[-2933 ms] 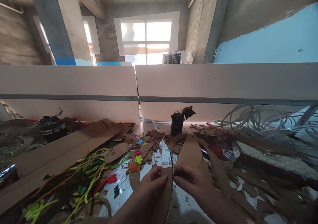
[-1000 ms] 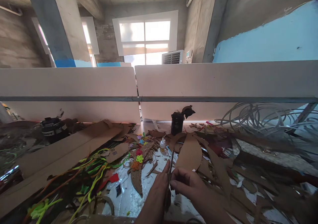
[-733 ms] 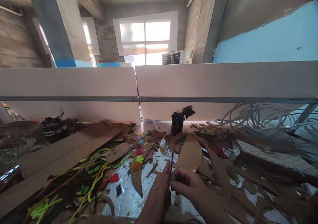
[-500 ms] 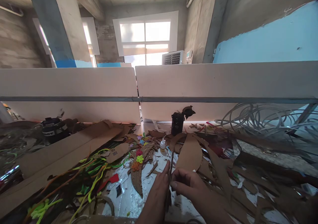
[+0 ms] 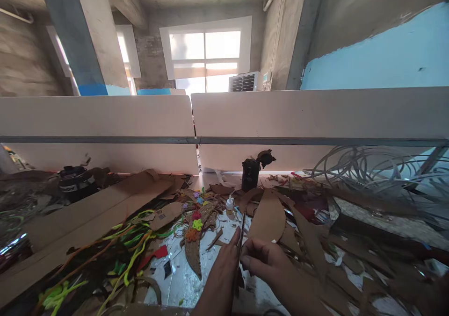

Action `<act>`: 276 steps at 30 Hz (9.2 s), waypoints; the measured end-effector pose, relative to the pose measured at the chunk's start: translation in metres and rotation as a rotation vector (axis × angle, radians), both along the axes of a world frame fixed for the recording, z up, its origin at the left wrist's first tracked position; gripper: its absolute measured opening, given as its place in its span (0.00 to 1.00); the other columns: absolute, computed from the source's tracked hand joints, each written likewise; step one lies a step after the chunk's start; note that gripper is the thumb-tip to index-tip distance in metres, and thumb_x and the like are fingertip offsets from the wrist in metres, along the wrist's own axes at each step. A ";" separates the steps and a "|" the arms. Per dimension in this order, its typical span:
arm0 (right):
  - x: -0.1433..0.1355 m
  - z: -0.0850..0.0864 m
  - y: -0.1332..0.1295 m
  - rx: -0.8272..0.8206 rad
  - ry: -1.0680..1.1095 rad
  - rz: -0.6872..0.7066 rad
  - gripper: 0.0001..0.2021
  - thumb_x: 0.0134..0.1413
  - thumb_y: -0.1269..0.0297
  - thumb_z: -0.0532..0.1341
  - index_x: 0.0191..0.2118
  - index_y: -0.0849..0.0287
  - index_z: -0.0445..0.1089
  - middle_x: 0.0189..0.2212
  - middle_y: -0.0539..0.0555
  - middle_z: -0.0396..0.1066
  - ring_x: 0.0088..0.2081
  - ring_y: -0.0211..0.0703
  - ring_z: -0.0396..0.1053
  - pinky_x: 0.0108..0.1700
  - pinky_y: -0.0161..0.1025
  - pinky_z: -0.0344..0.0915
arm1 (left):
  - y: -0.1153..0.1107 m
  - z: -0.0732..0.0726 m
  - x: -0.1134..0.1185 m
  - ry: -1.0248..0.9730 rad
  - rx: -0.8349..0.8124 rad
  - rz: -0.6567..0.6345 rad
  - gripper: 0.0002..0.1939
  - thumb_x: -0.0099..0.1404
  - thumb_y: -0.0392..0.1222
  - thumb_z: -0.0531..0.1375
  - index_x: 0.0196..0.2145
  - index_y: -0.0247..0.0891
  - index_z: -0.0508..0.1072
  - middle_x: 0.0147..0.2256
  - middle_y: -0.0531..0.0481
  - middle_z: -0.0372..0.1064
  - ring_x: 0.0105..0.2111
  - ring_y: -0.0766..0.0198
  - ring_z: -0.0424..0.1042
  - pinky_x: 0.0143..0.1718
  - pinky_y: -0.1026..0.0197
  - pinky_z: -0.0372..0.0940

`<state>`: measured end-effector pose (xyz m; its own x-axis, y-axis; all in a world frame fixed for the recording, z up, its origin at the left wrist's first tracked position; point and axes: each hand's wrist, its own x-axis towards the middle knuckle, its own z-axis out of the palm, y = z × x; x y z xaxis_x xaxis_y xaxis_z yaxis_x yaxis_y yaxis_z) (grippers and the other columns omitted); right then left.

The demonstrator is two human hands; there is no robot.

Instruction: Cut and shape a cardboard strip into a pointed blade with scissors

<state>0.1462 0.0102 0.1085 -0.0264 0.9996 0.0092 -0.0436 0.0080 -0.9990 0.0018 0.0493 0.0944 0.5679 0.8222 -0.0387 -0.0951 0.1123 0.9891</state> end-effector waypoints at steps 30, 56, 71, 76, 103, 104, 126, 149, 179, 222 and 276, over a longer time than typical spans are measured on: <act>0.003 -0.005 0.002 0.052 -0.194 -0.058 0.11 0.54 0.57 0.59 0.28 0.58 0.63 0.27 0.48 0.61 0.33 0.41 0.59 0.36 0.38 0.57 | 0.005 -0.003 0.003 0.071 0.059 0.061 0.20 0.67 0.56 0.55 0.43 0.40 0.79 0.36 0.50 0.74 0.35 0.59 0.68 0.50 0.57 0.62; -0.001 0.002 -0.002 0.115 -0.396 -0.136 0.04 0.52 0.65 0.59 0.28 0.57 0.65 0.25 0.48 0.65 0.30 0.41 0.63 0.33 0.36 0.60 | 0.002 0.000 0.003 0.032 0.077 0.033 0.22 0.68 0.56 0.54 0.50 0.41 0.77 0.49 0.47 0.75 0.49 0.51 0.70 0.56 0.55 0.59; 0.001 -0.002 0.000 0.135 -0.395 -0.141 0.07 0.55 0.63 0.59 0.28 0.58 0.67 0.26 0.49 0.68 0.31 0.42 0.65 0.35 0.37 0.61 | 0.002 -0.004 0.004 -0.011 0.068 0.017 0.21 0.69 0.56 0.54 0.48 0.39 0.77 0.49 0.47 0.75 0.51 0.52 0.70 0.53 0.56 0.60; 0.002 -0.002 0.001 0.127 -0.390 -0.148 0.07 0.55 0.63 0.59 0.28 0.58 0.68 0.26 0.49 0.68 0.31 0.42 0.64 0.35 0.36 0.60 | 0.004 -0.007 0.005 -0.012 0.030 0.027 0.22 0.67 0.57 0.56 0.45 0.38 0.78 0.45 0.46 0.76 0.51 0.50 0.69 0.50 0.56 0.62; 0.005 0.001 0.000 0.092 -0.454 -0.134 0.05 0.52 0.63 0.57 0.28 0.57 0.67 0.26 0.49 0.67 0.31 0.43 0.65 0.35 0.37 0.59 | 0.020 0.004 0.000 0.092 -0.098 0.065 0.13 0.46 0.46 0.64 0.25 0.33 0.72 0.21 0.54 0.65 0.23 0.65 0.66 0.21 0.65 0.61; 0.004 0.002 0.000 0.085 -0.457 -0.129 0.06 0.52 0.63 0.57 0.28 0.57 0.67 0.26 0.49 0.67 0.31 0.43 0.65 0.35 0.37 0.59 | 0.020 0.004 0.000 0.089 -0.103 0.060 0.12 0.46 0.46 0.64 0.25 0.33 0.72 0.20 0.55 0.65 0.23 0.65 0.65 0.21 0.64 0.61; 0.008 -0.001 -0.001 0.145 -0.491 -0.123 0.05 0.58 0.65 0.59 0.31 0.57 0.68 0.26 0.47 0.69 0.31 0.40 0.65 0.34 0.35 0.60 | 0.018 0.011 -0.002 0.067 -0.138 0.069 0.13 0.45 0.46 0.65 0.26 0.32 0.74 0.20 0.56 0.65 0.24 0.67 0.64 0.22 0.66 0.61; 0.008 0.002 0.000 0.064 -0.459 -0.098 0.08 0.57 0.60 0.57 0.32 0.57 0.69 0.28 0.49 0.69 0.34 0.43 0.66 0.36 0.36 0.60 | 0.022 0.001 -0.001 0.099 -0.123 0.049 0.15 0.45 0.48 0.64 0.25 0.32 0.74 0.20 0.54 0.66 0.22 0.65 0.65 0.21 0.64 0.61; 0.005 0.008 -0.002 0.062 -0.538 -0.115 0.09 0.56 0.59 0.57 0.32 0.57 0.68 0.28 0.50 0.69 0.33 0.44 0.67 0.36 0.38 0.61 | 0.021 0.004 0.000 0.160 -0.073 0.044 0.15 0.45 0.48 0.63 0.24 0.31 0.74 0.20 0.53 0.66 0.22 0.64 0.65 0.23 0.61 0.63; 0.006 0.001 0.000 0.100 -0.500 -0.084 0.04 0.54 0.65 0.58 0.29 0.57 0.65 0.25 0.46 0.63 0.31 0.40 0.63 0.33 0.35 0.58 | 0.020 0.006 -0.003 0.110 -0.108 0.045 0.12 0.44 0.43 0.62 0.24 0.31 0.78 0.21 0.51 0.70 0.24 0.64 0.66 0.24 0.62 0.62; 0.013 -0.004 0.005 0.059 -0.447 -0.017 0.04 0.55 0.63 0.58 0.32 0.57 0.63 0.28 0.47 0.62 0.33 0.41 0.61 0.35 0.37 0.58 | 0.015 -0.001 -0.002 0.177 -0.062 0.050 0.15 0.48 0.47 0.62 0.26 0.31 0.79 0.23 0.49 0.70 0.26 0.61 0.68 0.27 0.62 0.61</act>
